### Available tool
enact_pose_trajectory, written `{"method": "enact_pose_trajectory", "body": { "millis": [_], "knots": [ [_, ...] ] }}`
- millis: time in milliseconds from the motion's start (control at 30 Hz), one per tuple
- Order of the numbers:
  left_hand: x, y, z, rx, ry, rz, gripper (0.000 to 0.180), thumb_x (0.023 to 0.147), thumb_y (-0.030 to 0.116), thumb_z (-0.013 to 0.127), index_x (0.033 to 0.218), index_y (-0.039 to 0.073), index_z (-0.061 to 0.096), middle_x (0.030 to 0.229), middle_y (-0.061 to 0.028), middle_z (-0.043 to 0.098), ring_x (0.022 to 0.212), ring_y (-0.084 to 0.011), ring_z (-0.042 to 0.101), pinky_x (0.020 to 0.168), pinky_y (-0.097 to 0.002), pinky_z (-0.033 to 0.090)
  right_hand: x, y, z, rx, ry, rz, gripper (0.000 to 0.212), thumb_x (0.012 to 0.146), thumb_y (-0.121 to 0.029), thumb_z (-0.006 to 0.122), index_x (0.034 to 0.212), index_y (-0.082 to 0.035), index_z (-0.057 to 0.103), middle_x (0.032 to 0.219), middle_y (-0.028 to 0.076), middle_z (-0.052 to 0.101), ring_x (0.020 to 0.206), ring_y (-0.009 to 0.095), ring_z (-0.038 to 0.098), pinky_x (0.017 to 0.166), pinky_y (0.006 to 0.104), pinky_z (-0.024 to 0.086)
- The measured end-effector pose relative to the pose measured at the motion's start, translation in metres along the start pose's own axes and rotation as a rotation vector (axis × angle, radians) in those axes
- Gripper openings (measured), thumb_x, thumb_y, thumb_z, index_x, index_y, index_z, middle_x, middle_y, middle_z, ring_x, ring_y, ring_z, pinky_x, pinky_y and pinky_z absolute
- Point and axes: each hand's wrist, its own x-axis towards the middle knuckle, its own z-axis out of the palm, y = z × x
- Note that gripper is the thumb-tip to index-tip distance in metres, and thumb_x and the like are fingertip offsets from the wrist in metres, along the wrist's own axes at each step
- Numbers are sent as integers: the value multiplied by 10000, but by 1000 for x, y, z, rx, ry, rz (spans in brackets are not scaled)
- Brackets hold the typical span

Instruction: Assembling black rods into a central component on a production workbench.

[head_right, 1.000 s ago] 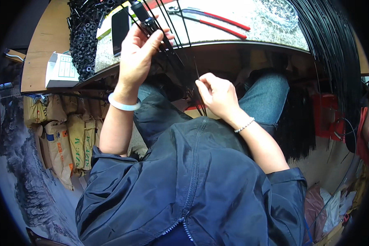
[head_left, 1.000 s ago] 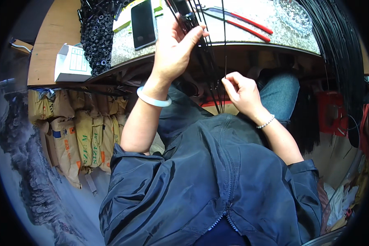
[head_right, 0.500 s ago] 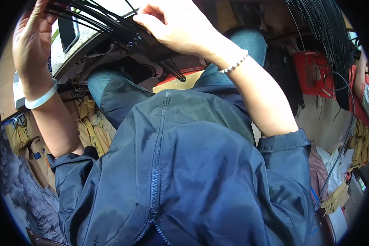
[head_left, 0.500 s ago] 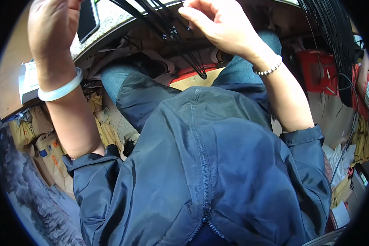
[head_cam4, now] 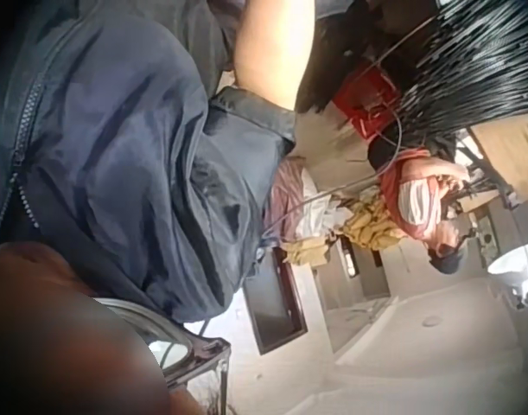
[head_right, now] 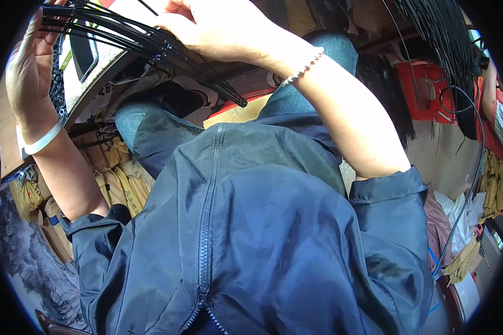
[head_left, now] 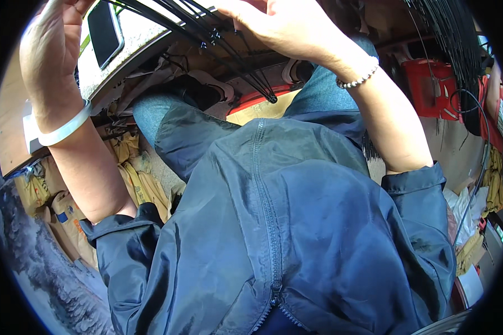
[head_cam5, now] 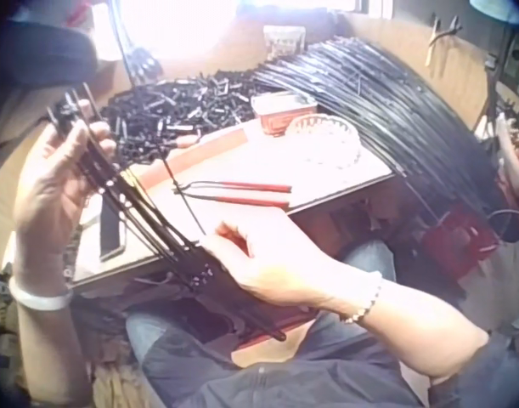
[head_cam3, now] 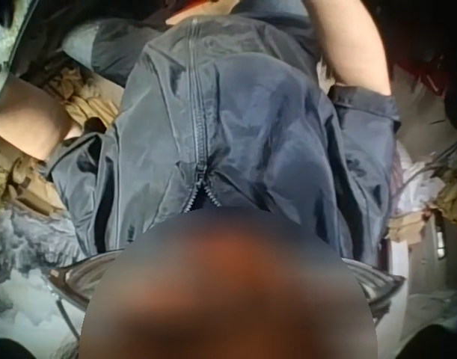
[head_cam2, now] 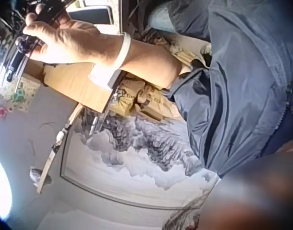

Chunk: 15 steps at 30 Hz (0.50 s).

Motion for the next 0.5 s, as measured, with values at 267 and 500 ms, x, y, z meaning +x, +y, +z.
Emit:
{"method": "enact_pose_trajectory", "body": {
  "millis": [267, 500],
  "knots": [
    [-30, -7, 41, -167, 47, -30, 448, 885, 39, 571, 1277, 50, 353, 947, -71, 609, 819, -138, 624, 668, -258, 543, -23, 32, 22, -168, -32, -7, 176, 889, -201, 566, 850, -30, 575, 620, 51, 544, 535, 119, 497, 533, 258, 412],
    [-57, -41, 23, 40, -25, -196, 376, 880, 91, 604, 1198, 40, 410, 996, -138, 649, 842, -183, 661, 696, -221, 538, -50, 50, 47, -199, -91, 56, 135, 883, -157, 573, 834, -33, 553, 613, 99, 529, 508, 181, 501, 523, 291, 414]
  ]
}}
